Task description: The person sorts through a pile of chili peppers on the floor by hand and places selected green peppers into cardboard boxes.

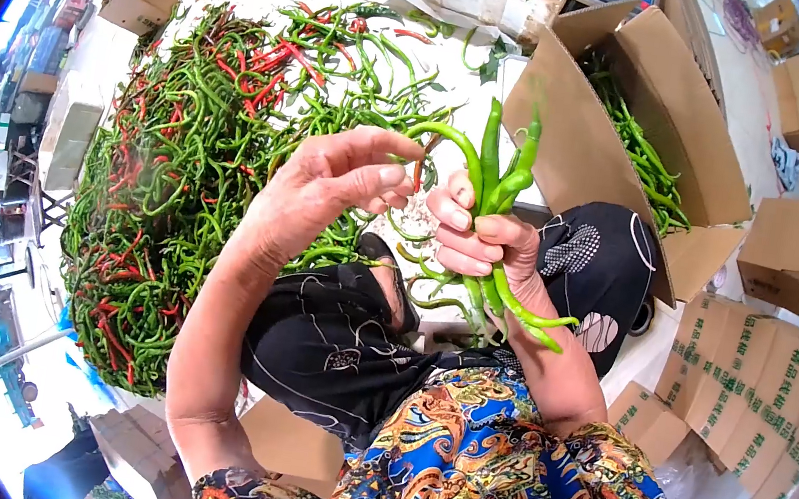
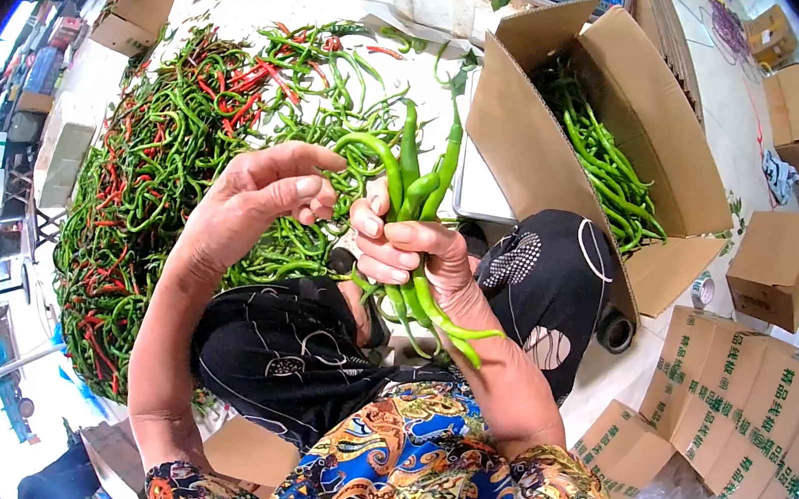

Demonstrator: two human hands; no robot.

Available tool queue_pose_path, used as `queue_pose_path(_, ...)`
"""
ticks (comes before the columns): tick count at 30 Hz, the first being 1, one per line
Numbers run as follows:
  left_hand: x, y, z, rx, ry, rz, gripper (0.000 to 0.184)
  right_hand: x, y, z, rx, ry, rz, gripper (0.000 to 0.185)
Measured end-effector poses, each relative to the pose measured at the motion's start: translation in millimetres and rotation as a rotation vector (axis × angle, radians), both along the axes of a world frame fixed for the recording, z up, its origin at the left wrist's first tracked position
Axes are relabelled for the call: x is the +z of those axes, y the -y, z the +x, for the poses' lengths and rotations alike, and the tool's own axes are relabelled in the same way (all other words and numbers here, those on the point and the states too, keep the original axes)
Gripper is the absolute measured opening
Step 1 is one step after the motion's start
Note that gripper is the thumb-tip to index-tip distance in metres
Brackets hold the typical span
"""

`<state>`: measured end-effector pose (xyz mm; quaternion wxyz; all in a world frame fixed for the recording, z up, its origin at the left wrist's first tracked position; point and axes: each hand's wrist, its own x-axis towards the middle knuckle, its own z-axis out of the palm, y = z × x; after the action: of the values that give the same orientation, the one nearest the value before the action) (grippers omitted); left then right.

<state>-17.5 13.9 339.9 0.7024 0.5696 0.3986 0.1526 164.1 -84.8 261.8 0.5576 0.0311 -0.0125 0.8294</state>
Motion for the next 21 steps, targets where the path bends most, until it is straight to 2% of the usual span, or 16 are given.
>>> queue_pose_path(4,-0.2,2.3,5.8,-0.056,-0.007,0.084,0.030,-2.7,0.1,-2.3,0.011,-0.003,-0.074,0.021)
queue_pose_path(8,-0.5,-0.5,4.2,-0.077,-0.040,0.097,0.028,-0.2,-0.6,-5.6,0.011,0.119,-0.094,0.022)
queue_pose_path(13,-12.5,1.8,4.7,-0.010,0.063,0.088,0.023,1.1,2.1,-7.3,-0.067,0.589,-0.151,0.021)
queue_pose_path(17,-7.9,4.7,14.0,-0.114,0.014,0.007,0.023,-1.0,5.4,-11.1,-0.144,0.896,-0.094,0.023)
queue_pose_path(21,-15.8,5.9,19.4,-0.124,0.077,-0.034,0.022,19.9,8.3,-6.6,-0.195,1.250,-0.131,0.025)
